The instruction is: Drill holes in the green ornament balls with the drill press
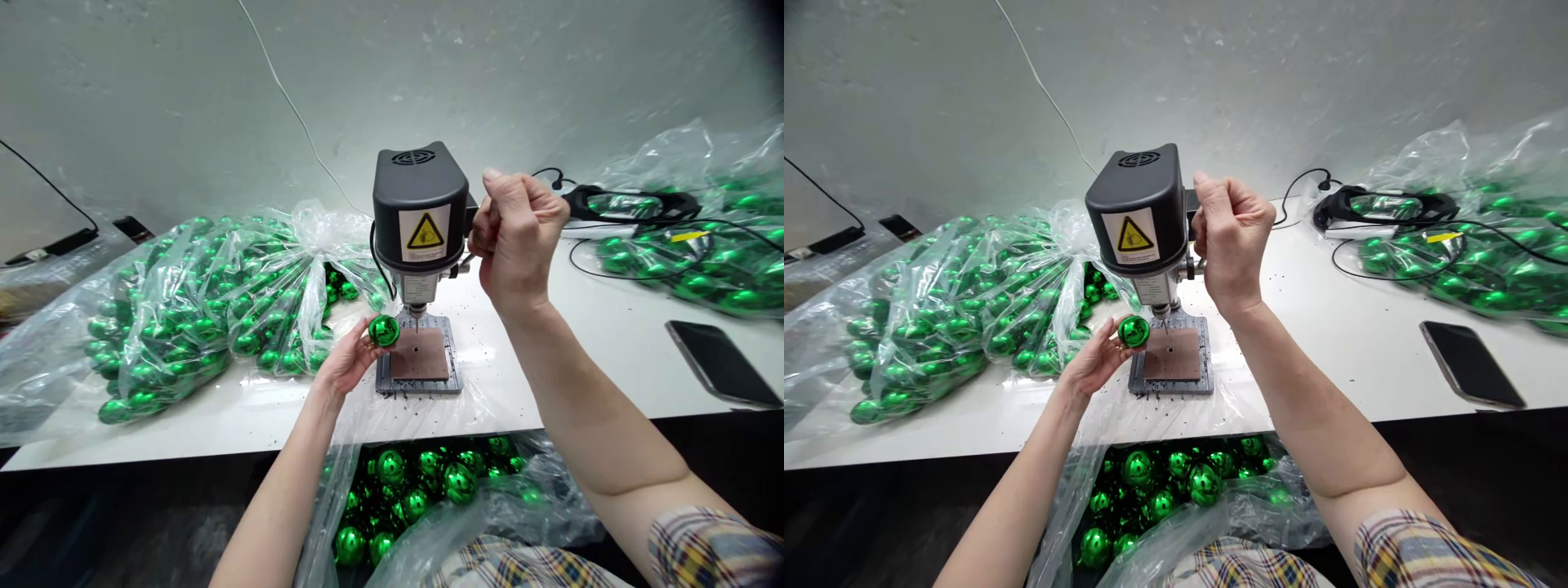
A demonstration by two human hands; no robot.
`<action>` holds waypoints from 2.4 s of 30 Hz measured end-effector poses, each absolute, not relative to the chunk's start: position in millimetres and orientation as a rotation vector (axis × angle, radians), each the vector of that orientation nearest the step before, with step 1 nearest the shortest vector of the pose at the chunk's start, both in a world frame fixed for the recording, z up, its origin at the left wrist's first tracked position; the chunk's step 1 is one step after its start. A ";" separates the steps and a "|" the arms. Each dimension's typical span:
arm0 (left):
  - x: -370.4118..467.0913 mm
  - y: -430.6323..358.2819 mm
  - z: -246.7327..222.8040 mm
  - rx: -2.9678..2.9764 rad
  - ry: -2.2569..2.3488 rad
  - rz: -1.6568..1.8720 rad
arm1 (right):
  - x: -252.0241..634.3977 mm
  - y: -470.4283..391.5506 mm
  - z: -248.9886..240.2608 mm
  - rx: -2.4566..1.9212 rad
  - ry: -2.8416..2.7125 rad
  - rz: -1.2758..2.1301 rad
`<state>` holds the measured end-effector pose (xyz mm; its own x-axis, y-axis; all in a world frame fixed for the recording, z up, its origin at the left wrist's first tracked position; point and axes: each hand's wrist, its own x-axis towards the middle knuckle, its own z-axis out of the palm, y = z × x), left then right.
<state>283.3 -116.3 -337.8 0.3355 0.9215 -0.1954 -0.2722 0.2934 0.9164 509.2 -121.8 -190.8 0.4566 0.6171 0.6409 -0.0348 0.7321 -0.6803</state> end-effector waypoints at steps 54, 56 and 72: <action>353.8 -138.7 -413.2 1.602 1.165 1.227 | 500.2 -144.8 -221.0 -0.600 -1.021 0.204; 354.1 -138.7 -412.6 1.606 1.158 1.232 | 497.9 -150.2 -229.2 -0.549 -1.029 0.192; 355.4 -138.6 -410.9 1.573 1.155 1.247 | 502.0 -135.5 -203.4 -0.645 -1.010 0.248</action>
